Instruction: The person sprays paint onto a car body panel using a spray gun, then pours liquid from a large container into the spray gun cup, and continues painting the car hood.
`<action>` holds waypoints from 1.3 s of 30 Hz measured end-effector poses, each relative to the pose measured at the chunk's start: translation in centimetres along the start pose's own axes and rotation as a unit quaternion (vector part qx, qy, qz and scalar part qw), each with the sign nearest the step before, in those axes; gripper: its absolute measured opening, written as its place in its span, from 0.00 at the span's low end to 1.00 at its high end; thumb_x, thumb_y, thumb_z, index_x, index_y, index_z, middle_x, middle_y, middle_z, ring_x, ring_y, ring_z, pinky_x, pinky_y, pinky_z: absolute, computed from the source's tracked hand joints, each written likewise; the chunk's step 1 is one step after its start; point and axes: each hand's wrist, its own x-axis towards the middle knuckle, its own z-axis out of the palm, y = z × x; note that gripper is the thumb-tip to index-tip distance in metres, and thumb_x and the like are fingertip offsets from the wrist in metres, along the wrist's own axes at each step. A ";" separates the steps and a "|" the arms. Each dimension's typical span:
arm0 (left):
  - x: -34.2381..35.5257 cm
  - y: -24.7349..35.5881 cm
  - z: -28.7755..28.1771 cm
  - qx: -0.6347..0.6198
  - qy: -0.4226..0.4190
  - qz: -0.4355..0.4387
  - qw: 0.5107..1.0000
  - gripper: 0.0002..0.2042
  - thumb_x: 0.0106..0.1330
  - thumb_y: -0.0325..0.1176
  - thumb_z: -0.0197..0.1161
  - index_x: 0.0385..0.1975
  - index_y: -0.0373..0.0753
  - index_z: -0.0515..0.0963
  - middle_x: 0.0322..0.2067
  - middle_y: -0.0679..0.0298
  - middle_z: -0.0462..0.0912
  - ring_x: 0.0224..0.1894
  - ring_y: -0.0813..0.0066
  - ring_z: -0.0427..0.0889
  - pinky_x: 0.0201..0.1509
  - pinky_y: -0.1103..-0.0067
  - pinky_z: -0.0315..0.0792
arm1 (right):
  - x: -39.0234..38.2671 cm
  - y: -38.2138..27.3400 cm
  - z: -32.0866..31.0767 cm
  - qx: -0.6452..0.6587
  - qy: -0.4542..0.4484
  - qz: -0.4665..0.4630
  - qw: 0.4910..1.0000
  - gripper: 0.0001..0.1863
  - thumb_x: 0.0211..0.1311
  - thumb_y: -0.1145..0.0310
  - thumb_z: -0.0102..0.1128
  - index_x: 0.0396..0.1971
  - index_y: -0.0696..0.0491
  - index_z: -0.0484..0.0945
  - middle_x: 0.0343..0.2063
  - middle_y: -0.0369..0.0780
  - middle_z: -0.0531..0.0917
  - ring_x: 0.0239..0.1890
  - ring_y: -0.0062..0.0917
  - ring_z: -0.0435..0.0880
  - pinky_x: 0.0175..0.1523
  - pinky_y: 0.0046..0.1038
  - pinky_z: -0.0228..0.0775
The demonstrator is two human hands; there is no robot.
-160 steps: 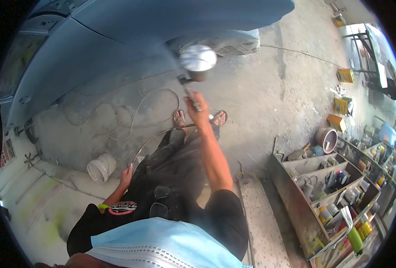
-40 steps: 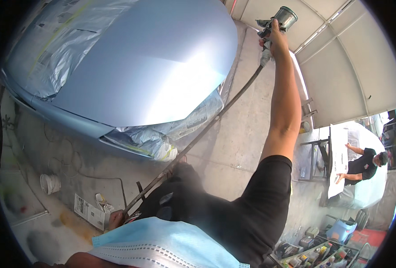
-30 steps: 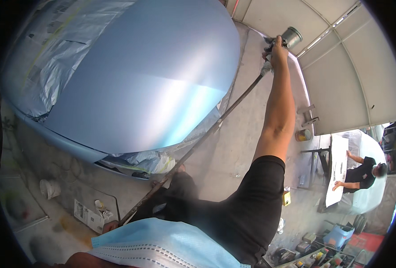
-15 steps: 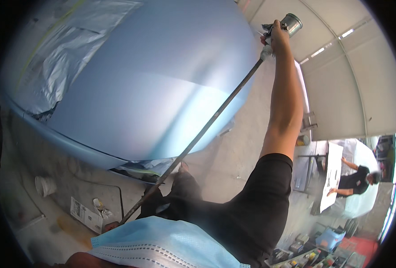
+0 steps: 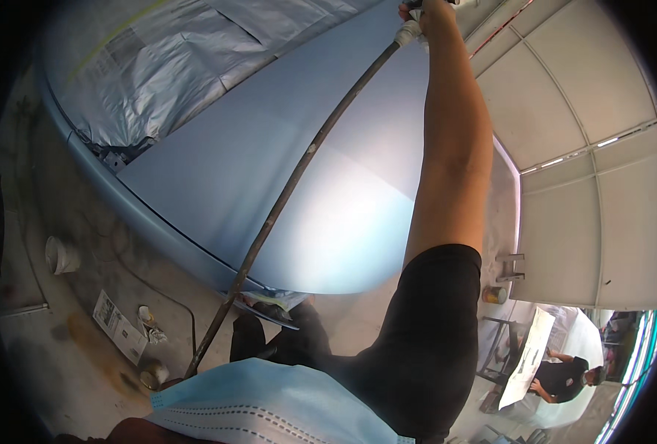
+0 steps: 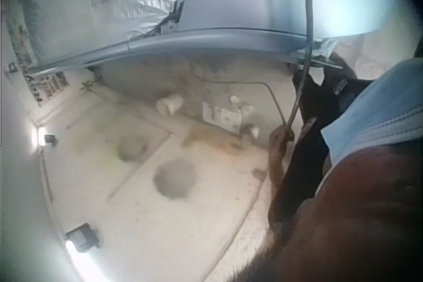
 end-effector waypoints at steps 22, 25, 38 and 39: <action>5.6 0.7 2.8 0.222 -0.130 -0.109 0.960 0.11 0.66 0.32 0.55 0.24 0.32 0.75 0.22 0.67 0.75 0.28 0.81 0.71 0.34 0.81 0.62 | -31.9 3.7 -38.6 -0.009 0.336 0.275 0.901 0.27 0.65 0.40 0.52 0.35 0.53 0.68 0.18 0.41 0.73 0.13 0.30 0.74 0.17 0.31 0.70; 5.6 1.0 4.6 0.243 -0.117 -0.126 0.955 0.12 0.66 0.32 0.55 0.22 0.33 0.72 0.22 0.69 0.73 0.28 0.83 0.69 0.34 0.81 0.62 | -34.8 3.2 -39.3 -0.055 0.401 0.263 0.876 0.26 0.65 0.42 0.54 0.36 0.54 0.69 0.18 0.41 0.73 0.12 0.32 0.74 0.16 0.33 0.71; 5.7 -3.3 -5.0 0.270 -0.125 -0.007 0.955 0.20 0.67 0.43 0.53 0.19 0.34 0.74 0.18 0.65 0.72 0.23 0.79 0.69 0.31 0.80 0.60 | -27.0 -4.3 -21.8 -0.123 0.251 0.223 0.934 0.29 0.65 0.40 0.53 0.36 0.57 0.71 0.18 0.41 0.75 0.12 0.30 0.76 0.15 0.31 0.69; 5.3 -3.2 -5.6 0.299 -0.120 0.013 0.947 0.20 0.67 0.44 0.53 0.18 0.34 0.74 0.18 0.65 0.72 0.23 0.78 0.69 0.30 0.79 0.60 | -25.3 -3.9 -19.6 -0.110 0.223 0.226 0.942 0.29 0.65 0.40 0.53 0.36 0.57 0.71 0.17 0.41 0.74 0.12 0.30 0.76 0.16 0.31 0.69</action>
